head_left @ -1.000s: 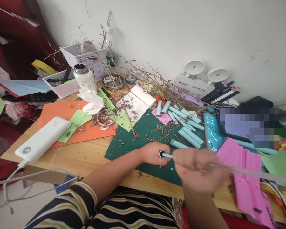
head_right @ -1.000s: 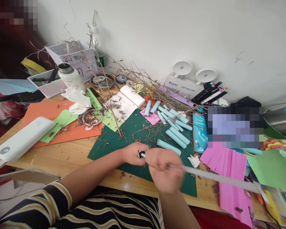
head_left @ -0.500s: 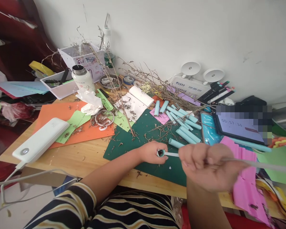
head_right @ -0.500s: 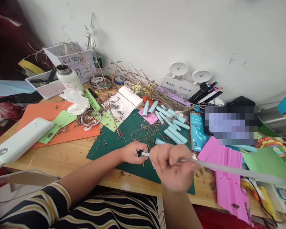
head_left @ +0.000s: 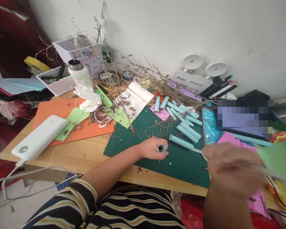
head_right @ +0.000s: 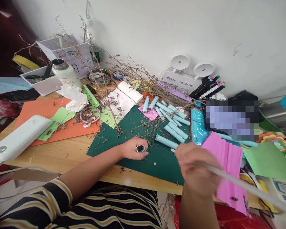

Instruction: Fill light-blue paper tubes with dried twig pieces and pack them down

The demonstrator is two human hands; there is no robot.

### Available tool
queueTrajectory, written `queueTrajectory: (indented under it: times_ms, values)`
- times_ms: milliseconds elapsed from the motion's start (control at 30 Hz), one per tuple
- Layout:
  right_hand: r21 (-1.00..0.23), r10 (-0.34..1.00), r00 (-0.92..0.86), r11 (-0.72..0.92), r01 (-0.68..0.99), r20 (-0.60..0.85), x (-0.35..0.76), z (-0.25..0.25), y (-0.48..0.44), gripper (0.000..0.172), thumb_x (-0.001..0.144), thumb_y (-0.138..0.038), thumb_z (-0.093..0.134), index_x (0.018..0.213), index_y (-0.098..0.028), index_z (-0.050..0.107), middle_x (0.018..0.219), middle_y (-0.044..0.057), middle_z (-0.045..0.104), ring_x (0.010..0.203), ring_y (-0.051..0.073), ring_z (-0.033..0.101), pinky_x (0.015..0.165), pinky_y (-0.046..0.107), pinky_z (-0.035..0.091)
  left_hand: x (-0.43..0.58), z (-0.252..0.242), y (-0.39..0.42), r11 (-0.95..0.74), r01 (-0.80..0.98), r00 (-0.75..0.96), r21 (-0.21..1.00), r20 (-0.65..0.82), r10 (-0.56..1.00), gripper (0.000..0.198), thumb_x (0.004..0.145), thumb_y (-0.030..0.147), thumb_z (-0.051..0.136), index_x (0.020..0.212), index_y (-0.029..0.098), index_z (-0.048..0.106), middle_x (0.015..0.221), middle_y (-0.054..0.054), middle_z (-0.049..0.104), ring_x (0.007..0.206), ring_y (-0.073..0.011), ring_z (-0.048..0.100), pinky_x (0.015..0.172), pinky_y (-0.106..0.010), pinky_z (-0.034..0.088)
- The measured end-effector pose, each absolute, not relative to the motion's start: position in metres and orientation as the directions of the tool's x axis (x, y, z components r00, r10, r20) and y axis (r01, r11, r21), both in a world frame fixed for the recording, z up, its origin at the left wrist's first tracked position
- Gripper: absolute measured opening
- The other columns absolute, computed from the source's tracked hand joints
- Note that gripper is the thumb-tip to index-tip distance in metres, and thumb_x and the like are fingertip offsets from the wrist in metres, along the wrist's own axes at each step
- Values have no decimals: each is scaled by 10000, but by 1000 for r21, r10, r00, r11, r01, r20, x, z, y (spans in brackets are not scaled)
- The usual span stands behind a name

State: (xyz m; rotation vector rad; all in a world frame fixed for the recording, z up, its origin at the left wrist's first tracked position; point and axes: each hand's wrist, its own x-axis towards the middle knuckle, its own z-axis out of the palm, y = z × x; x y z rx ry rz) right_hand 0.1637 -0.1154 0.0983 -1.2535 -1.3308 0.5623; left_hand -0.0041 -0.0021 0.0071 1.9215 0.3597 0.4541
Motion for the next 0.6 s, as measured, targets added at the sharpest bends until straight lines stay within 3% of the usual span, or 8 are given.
queueTrajectory:
  times_ms: [33, 67, 133, 200, 267, 600]
  values:
    - [-824, 885, 163, 321, 468, 437, 160, 83, -113, 194, 713, -400, 510, 598, -245, 525, 497, -12, 474, 477, 137, 446, 458, 277, 342, -4, 7, -2, -380, 38, 879, 924, 150, 453, 120, 644, 211, 526, 590, 148, 440, 536, 44, 454, 504, -50, 407, 498, -156, 335]
    - [-734, 924, 34, 280, 619, 381, 156, 68, -110, 127, 719, -328, 525, 634, -236, 548, 565, 6, 523, 530, 144, 486, 481, 276, 362, -4, 6, -2, -386, 32, 878, 922, 159, 452, 118, 644, 213, 525, 594, 148, 441, 535, 46, 454, 504, -50, 404, 500, -155, 335]
    - [-481, 973, -156, 222, 848, 173, 147, 38, -109, 92, 739, -263, 505, 740, -222, 588, 720, 40, 589, 622, 152, 541, 513, 263, 386, -4, 4, -2, -403, 10, 879, 915, 184, 440, 109, 648, 216, 518, 603, 150, 445, 541, 46, 461, 506, -50, 403, 503, -155, 335]
    - [-260, 977, -212, 203, 944, -8, 139, 15, -111, 177, 775, -226, 438, 857, -207, 594, 837, 67, 605, 685, 158, 565, 522, 249, 389, -4, 3, -1, -416, -11, 879, 909, 207, 430, 101, 654, 218, 507, 610, 151, 447, 550, 44, 468, 509, -50, 405, 505, -154, 337]
    - [-142, 977, -198, 186, 972, -79, 134, 1, -112, 237, 803, -207, 372, 894, -182, 590, 867, 90, 603, 699, 167, 571, 505, 248, 374, -4, 2, -2, -409, -19, 871, 912, 216, 442, 95, 653, 217, 503, 613, 150, 448, 556, 41, 470, 512, -52, 409, 505, -155, 338]
    - [-124, 985, -138, 126, 984, -99, 129, 0, -97, 262, 834, -222, 320, 817, -172, 576, 919, 82, 596, 715, 157, 565, 488, 235, 341, -5, 3, -4, -343, -28, 847, 939, 204, 491, 74, 623, 197, 504, 601, 145, 456, 564, 33, 471, 528, -61, 415, 515, -168, 343]
